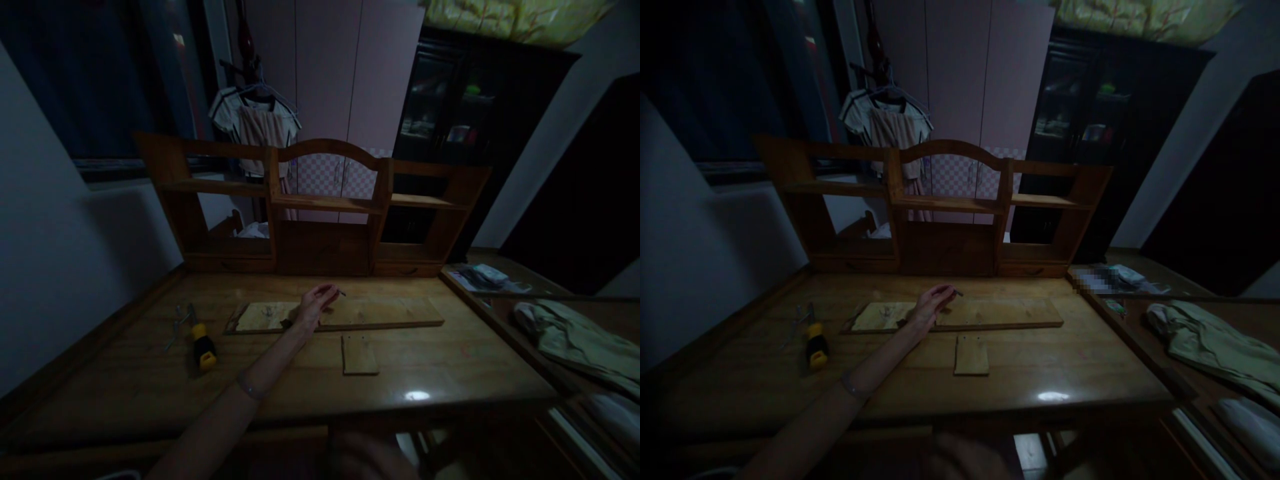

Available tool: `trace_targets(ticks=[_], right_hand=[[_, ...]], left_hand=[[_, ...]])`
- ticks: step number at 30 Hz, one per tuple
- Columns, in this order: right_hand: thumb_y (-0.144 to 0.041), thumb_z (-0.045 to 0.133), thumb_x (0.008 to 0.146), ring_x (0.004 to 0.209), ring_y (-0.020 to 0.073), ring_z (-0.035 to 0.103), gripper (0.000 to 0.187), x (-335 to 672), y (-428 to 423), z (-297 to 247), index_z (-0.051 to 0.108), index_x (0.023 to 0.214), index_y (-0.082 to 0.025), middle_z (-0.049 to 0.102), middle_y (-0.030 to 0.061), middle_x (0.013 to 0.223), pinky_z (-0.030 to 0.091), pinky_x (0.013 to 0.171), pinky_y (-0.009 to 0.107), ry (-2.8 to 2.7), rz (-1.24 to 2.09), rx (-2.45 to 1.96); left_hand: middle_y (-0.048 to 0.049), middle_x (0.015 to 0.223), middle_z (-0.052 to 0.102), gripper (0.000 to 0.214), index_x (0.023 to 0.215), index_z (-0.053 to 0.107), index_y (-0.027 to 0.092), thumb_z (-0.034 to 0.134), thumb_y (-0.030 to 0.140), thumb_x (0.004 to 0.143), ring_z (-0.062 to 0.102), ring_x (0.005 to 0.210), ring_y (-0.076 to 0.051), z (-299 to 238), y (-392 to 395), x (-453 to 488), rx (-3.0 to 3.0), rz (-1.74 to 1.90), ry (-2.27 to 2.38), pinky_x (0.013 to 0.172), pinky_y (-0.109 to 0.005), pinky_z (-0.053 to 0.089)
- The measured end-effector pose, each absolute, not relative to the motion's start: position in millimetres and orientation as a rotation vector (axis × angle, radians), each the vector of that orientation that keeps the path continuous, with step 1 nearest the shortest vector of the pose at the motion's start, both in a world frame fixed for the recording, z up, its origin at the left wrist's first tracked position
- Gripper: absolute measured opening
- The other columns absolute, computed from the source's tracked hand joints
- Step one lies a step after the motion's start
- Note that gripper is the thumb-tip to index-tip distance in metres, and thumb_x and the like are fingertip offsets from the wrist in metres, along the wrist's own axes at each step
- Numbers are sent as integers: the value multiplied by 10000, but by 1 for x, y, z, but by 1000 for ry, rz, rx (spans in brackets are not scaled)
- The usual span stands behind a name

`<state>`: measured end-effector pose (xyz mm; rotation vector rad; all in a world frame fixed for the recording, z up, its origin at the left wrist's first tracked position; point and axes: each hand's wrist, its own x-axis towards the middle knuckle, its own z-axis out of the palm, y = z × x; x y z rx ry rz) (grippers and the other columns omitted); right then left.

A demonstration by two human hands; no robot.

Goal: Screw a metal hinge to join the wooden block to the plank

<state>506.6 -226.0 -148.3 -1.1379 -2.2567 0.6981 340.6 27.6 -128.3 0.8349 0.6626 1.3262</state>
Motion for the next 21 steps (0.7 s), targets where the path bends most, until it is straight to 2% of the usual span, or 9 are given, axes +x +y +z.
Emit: trace_targets(ticks=[2,4,6,7,11,15,21], right_hand=[[-311,461,968,1200,263,542,422,521,-183,-111,548,1373,-389,551,95,1310,456,996,467,-2087,468,-1140],[-263,510,958,995,233,608,267,531,-125,-76,642,1189,-247,598,135,1175,490,877,386,-1923,145,-1043],[-334,535,972,770,163,586,229,535,-62,-57,625,1129,-194,614,110,1046,473,711,306,-1925,119,-1007],[-383,550,969,734,149,570,253,535,-34,-56,624,1098,-179,613,92,991,455,683,289,-1932,185,-997],[-492,587,937,807,154,601,381,533,35,-90,630,1121,-160,631,73,1034,473,705,264,-1949,481,-1013],[-497,538,965,857,171,639,386,533,37,-118,660,1110,-160,667,57,980,493,746,262,-1939,667,-981],[-432,562,964,939,182,641,310,528,21,-105,699,1097,-187,674,44,1048,483,836,283,-1912,742,-914]], left_hand=[[-139,1050,678,495,1022,653,91,892,308,646,670,945,-190,-128,26,341,855,1327,679,737,-217,509],[-146,1064,676,512,1045,655,95,882,352,665,672,940,-191,-128,25,342,894,1327,722,678,-197,498],[-149,1056,679,526,1056,654,95,874,384,674,678,905,-188,-130,26,342,917,1354,767,653,-193,497],[-150,1050,681,528,1055,651,92,875,381,674,680,897,-189,-131,26,342,911,1384,774,686,-206,512],[-161,1075,672,530,1076,630,84,872,348,685,683,933,-213,-135,30,342,886,1469,767,851,-291,540],[-146,1049,672,515,1044,647,90,872,369,673,686,891,-213,-137,34,344,978,1441,860,792,-284,557],[-109,964,678,479,959,674,90,887,369,634,674,854,-197,-133,32,346,1050,1480,890,815,-303,565]])
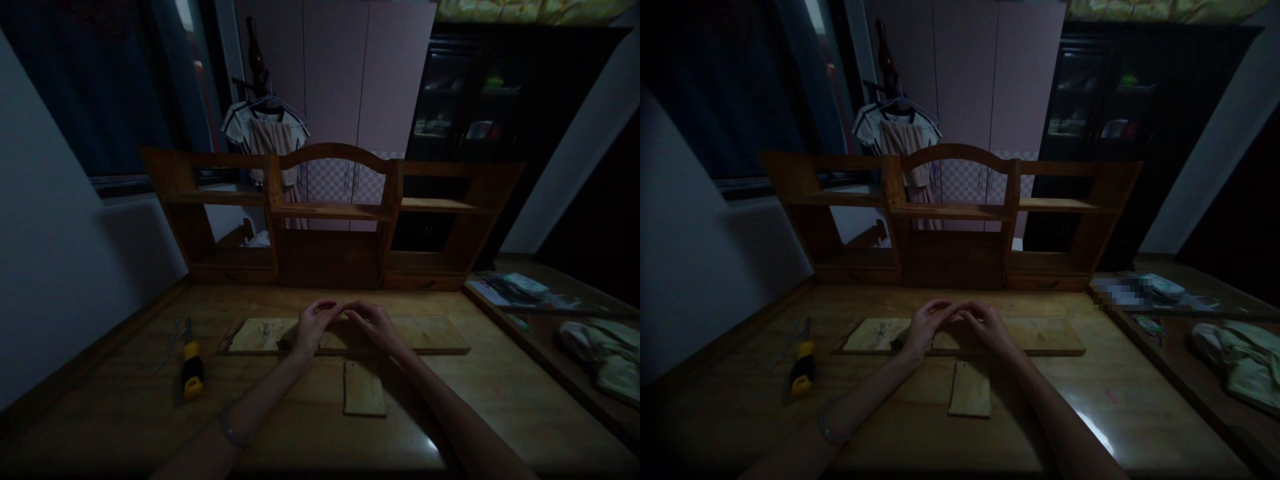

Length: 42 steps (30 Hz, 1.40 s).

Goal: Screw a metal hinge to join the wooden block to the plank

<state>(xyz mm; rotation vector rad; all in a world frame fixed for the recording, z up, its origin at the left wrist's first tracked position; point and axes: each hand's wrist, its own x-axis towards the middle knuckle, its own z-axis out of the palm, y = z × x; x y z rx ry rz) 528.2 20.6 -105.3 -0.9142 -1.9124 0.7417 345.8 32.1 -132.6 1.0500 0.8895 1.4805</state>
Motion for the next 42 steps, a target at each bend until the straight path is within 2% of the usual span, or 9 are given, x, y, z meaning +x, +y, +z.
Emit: trace_targets(ticks=[8,13,19,23,28,32,36,42], right_hand=[[-487,559,947,827,203,659,395,522,22,-112,679,1074,-133,682,81,944,509,760,306,-1701,996,-870],[-542,629,870,660,182,642,486,520,28,-115,651,1058,-93,673,86,774,503,658,284,-1553,1224,-831],[-488,726,799,705,149,644,488,520,29,-121,673,1056,-76,684,94,834,503,678,245,-1444,1384,-847],[-466,757,771,753,160,653,509,520,29,-121,671,1079,-70,688,108,899,530,736,276,-1417,1384,-856],[-451,741,783,771,182,662,470,520,29,-118,669,1056,-75,689,116,931,546,739,305,-1454,1195,-903],[-393,675,864,793,170,653,307,522,25,-115,690,998,-117,683,78,928,524,716,275,-1564,866,-938],[-290,624,922,868,149,628,138,522,22,-117,695,957,-176,662,25,947,494,782,264,-1743,543,-892],[-179,538,971,966,121,619,173,519,21,-121,682,1064,-199,653,8,1049,480,867,244,-1910,316,-792]], left_hand=[[-144,1075,677,500,1068,681,85,863,349,685,670,952,-221,-125,23,342,1067,1427,813,873,-310,547],[-151,1104,669,473,1081,678,82,842,340,721,672,951,-227,-130,23,342,1052,1397,760,871,-322,552],[-142,1063,677,439,1031,678,81,850,328,711,672,934,-209,-135,28,339,1004,1430,731,868,-297,551],[-152,1071,674,462,1039,665,71,855,323,703,675,936,-220,-130,25,340,983,1433,737,841,-295,563],[-159,1075,674,484,1064,660,63,864,302,696,681,934,-222,-127,23,341,955,1428,768,843,-285,567],[-159,1094,672,500,1094,665,63,871,283,695,678,953,-214,-128,22,343,968,1378,763,886,-280,556],[-159,1126,665,529,1134,664,66,872,281,698,677,960,-207,-128,21,344,973,1329,750,923,-289,544],[-163,1089,676,554,1110,664,60,892,283,657,674,959,-190,-133,28,343,919,1394,749,903,-258,532]])
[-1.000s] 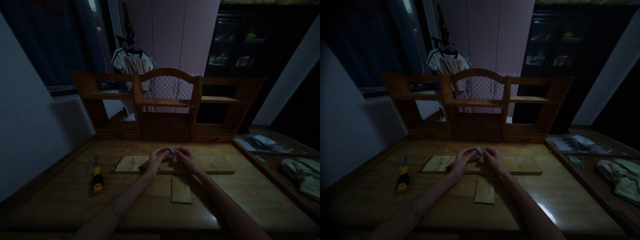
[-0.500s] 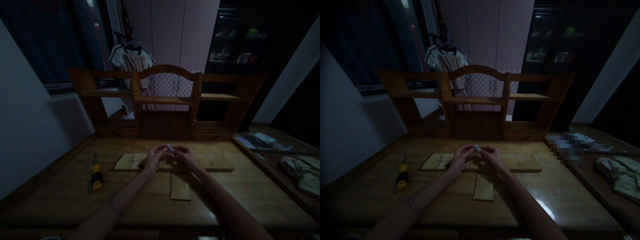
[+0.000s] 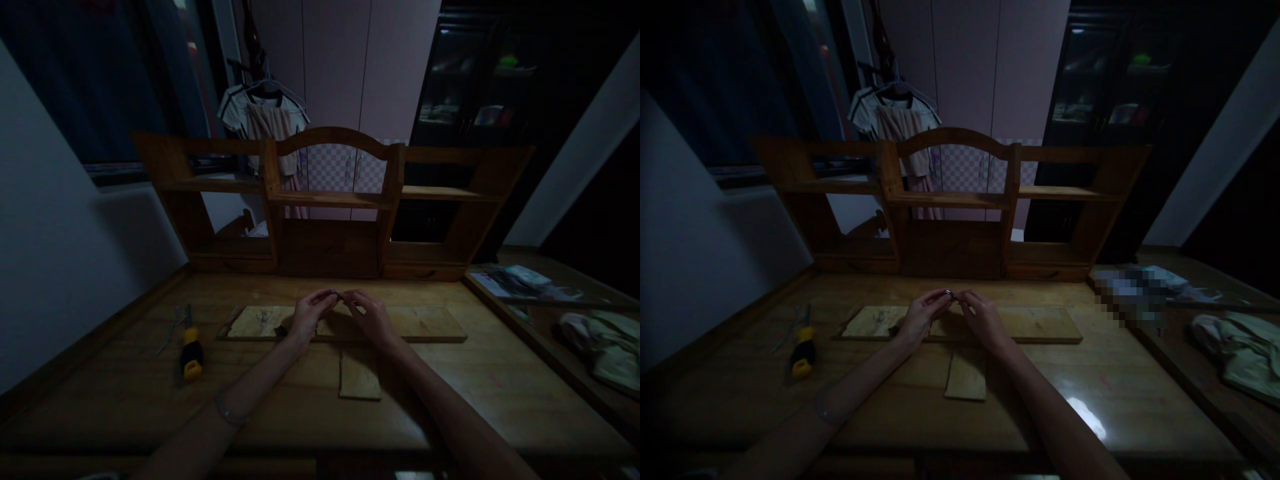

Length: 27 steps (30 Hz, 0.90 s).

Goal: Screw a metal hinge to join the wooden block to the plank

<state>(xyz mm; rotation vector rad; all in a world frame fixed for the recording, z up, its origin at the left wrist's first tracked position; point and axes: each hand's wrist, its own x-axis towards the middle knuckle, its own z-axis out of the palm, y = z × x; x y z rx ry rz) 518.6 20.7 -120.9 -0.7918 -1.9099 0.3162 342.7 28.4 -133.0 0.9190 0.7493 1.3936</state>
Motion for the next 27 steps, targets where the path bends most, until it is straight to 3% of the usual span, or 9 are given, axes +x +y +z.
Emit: trace_targets(ticks=[7,27], right_hand=[[-125,546,956,1037,104,632,236,519,22,-124,708,1097,-225,659,-17,1148,479,938,209,-1933,262,-777],[-237,554,983,977,121,650,196,518,25,-126,669,1142,-252,669,-28,1100,506,880,237,-1865,317,-853]], left_hand=[[-149,1092,675,491,1078,670,88,879,286,680,663,972,-182,-138,30,341,961,1420,752,892,-257,517],[-116,1107,671,451,1107,690,145,848,319,722,648,987,-176,-136,28,340,1094,1415,777,866,-241,506]])
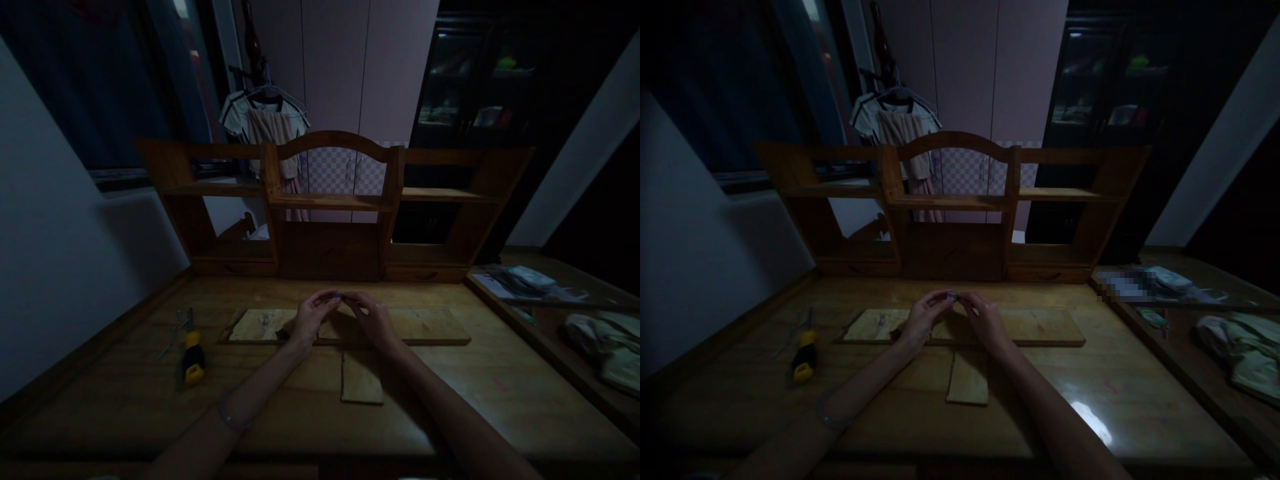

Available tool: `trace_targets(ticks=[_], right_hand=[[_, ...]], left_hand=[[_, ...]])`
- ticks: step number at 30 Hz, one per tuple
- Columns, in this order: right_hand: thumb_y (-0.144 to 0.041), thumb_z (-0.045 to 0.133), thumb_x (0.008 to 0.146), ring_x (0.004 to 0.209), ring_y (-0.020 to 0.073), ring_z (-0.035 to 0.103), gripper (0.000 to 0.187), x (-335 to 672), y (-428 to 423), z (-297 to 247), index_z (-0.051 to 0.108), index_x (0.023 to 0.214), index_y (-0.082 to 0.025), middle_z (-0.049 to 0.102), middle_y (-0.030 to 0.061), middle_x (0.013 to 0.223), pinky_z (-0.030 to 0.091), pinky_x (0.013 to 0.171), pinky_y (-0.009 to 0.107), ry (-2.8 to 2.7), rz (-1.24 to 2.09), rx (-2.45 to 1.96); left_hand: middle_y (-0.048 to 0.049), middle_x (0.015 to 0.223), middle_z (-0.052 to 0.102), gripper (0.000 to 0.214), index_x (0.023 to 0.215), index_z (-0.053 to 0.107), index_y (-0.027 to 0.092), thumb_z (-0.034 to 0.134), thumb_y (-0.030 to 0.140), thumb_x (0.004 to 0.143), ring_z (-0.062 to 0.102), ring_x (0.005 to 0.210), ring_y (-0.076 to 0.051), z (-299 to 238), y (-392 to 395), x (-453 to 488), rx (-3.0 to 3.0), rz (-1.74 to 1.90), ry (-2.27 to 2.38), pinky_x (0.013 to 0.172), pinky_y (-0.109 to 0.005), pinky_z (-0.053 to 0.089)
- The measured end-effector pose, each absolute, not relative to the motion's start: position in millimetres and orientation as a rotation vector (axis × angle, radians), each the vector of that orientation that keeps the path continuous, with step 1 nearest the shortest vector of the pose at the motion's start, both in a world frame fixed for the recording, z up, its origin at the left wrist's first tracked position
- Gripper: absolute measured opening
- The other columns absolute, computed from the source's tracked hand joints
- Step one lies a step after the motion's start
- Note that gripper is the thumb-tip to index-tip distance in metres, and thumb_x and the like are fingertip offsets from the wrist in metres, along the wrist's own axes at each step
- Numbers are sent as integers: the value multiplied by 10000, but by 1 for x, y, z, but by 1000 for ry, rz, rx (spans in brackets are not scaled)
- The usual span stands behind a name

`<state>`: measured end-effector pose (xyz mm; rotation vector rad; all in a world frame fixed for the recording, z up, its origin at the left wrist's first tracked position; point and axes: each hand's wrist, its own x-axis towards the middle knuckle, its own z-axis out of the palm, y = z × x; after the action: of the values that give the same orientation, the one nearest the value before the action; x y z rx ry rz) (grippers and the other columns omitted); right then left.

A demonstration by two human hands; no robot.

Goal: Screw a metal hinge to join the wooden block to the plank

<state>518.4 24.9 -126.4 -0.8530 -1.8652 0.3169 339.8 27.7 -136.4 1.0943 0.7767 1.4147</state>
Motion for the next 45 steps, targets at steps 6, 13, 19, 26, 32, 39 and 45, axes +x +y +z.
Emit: trace_targets(ticks=[6,13,19,26,32,39,45], right_hand=[[-236,565,977,986,133,648,204,519,23,-122,668,1153,-242,671,-15,1105,503,883,251,-1875,290,-837],[-230,565,976,984,143,647,214,518,20,-118,673,1160,-226,675,-3,1102,496,876,258,-1910,259,-811],[-235,571,973,973,142,651,204,517,22,-121,684,1144,-236,678,-15,1098,488,879,261,-1908,291,-825],[-289,545,983,961,161,659,224,517,18,-118,679,1156,-240,682,4,1084,504,869,284,-1832,474,-857],[-362,597,918,910,180,658,283,518,21,-114,699,1078,-153,685,66,1024,531,837,295,-1667,829,-845],[-431,709,824,869,172,643,375,523,28,-118,716,1055,-136,687,83,1006,524,764,261,-1558,1177,-832],[-445,717,809,912,193,650,399,518,24,-116,713,1061,-134,680,97,1044,542,790,288,-1485,1264,-822]], left_hand=[[-125,1109,667,470,1096,689,130,857,319,701,647,987,-187,-130,24,341,1062,1417,767,881,-264,511],[-117,1077,675,474,1085,682,122,862,323,696,658,946,-177,-129,25,342,1072,1431,779,879,-265,517],[-127,1070,676,477,1056,680,97,864,334,686,653,960,-185,-126,24,342,1091,1453,803,860,-262,527],[-132,1079,677,470,1063,695,108,859,340,689,659,968,-211,-126,24,342,1106,1442,811,854,-289,541],[-128,1034,687,436,1016,716,107,859,343,677,664,931,-217,-127,24,341,1126,1429,796,864,-315,537],[-107,967,691,391,940,705,107,862,343,671,662,896,-206,-123,21,343,1165,1432,786,859,-308,532],[-115,982,689,388,953,706,112,848,357,687,651,920,-205,-123,21,343,1204,1445,824,876,-297,508]])
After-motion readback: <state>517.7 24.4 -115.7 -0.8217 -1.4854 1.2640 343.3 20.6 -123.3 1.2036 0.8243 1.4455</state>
